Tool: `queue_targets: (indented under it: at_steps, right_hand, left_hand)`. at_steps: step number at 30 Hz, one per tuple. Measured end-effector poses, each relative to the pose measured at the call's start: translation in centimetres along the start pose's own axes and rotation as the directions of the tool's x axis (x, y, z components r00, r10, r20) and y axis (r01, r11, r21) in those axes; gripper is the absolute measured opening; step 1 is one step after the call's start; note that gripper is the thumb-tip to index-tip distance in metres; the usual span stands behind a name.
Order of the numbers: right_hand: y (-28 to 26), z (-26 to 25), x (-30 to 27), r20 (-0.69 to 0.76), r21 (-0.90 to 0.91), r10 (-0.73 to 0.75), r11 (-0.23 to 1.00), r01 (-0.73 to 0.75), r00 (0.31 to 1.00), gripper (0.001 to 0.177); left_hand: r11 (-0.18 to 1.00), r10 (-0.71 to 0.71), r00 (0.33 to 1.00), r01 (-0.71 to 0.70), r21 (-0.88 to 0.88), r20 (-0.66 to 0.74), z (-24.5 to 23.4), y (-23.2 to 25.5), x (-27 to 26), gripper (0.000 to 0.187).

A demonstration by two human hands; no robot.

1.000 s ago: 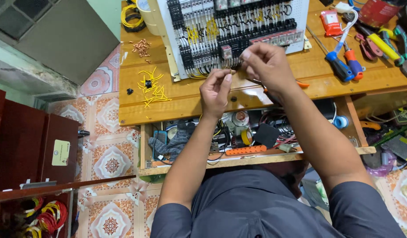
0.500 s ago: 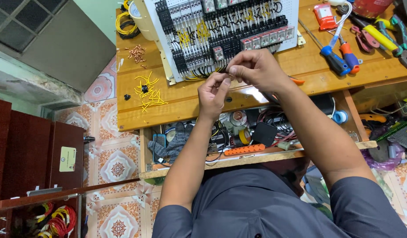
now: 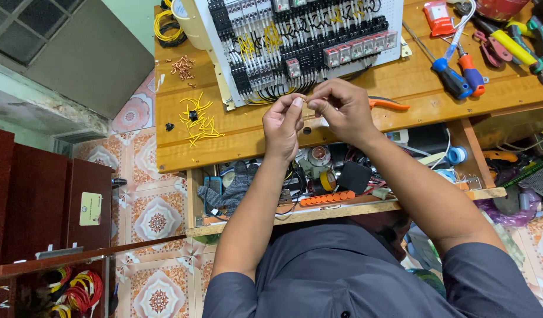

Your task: Wiring an electrical control panel by stripping wires and inserting them into terminals

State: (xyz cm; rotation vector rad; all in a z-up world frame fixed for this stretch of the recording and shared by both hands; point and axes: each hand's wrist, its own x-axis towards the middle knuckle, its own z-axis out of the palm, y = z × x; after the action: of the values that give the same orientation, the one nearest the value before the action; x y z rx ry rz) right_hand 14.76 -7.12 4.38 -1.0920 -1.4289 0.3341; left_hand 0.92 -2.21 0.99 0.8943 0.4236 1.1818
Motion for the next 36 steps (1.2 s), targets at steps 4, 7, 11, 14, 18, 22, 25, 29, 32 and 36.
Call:
queue_targets:
  at_steps: [4, 7, 11, 14, 18, 22, 25, 29, 32, 36]
  right_hand:
    - [1.7, 0.9, -0.9, -0.020, 0.156, 0.007, 0.988, -0.004, 1.000, 0.008]
    - [2.9, 1.3, -1.4, -0.030, 0.350, 0.135, 0.929, -0.116, 0.990, 0.009]
    - [3.9, 1.7, -2.1, -0.051, 0.460, 0.230, 0.869, -0.182, 0.972, 0.010]
    - [3.4, 1.7, -2.1, -0.039, 0.475, 0.253, 0.856, -0.205, 0.967, 0.011]
    - [2.1, 2.3, -2.1, -0.008, 0.507, 0.229, 0.840, -0.193, 0.973, 0.013]
    - [1.6, 2.9, -2.5, -0.012, 0.526, 0.222, 0.830, -0.182, 0.975, 0.014]
    - [0.5, 2.9, -2.4, -0.010, 0.509, 0.196, 0.845, -0.164, 0.981, 0.019]
    - [-2.4, 2.1, -3.8, -0.001, 0.406, 0.165, 0.902, -0.150, 0.986, 0.025]
    - [-4.4, 1.2, -2.3, 0.033, 0.205, 0.063, 0.976, -0.069, 0.997, 0.029]
    - [-3.5, 0.5, -0.7, -0.002, 0.421, 0.039, 0.906, -0.035, 0.999, 0.023]
  left_hand:
    - [0.992, -0.051, 0.998, 0.055, -0.115, 0.045, -0.9, -1.1, 0.4, 0.014]
    - [0.969, -0.088, 0.988, 0.114, -0.220, 0.127, -1.2, -1.1, 0.5, 0.015]
    - [0.968, -0.083, 0.970, 0.133, -0.212, 0.230, -1.3, -0.4, 0.6, 0.015]
    - [0.984, -0.049, 0.970, 0.088, -0.157, 0.238, -1.2, -0.3, 0.7, 0.012]
    - [0.985, 0.006, 0.968, 0.037, -0.168, 0.252, -0.9, -0.3, 1.0, 0.012]
    - [0.983, 0.015, 0.974, 0.027, -0.181, 0.224, -1.2, -0.8, 1.1, 0.017]
    - [0.984, 0.022, 0.984, 0.010, -0.178, 0.176, -0.8, -0.7, 1.2, 0.017]
    - [0.983, -0.075, 0.995, 0.061, -0.175, -0.073, -4.2, 2.4, 2.9, 0.014]
    - [0.982, -0.053, 0.991, 0.029, -0.189, -0.125, -2.7, 4.0, 3.9, 0.007]
    - [0.994, 0.106, 0.983, -0.106, -0.011, 0.149, -1.0, 1.1, 2.9, 0.007]
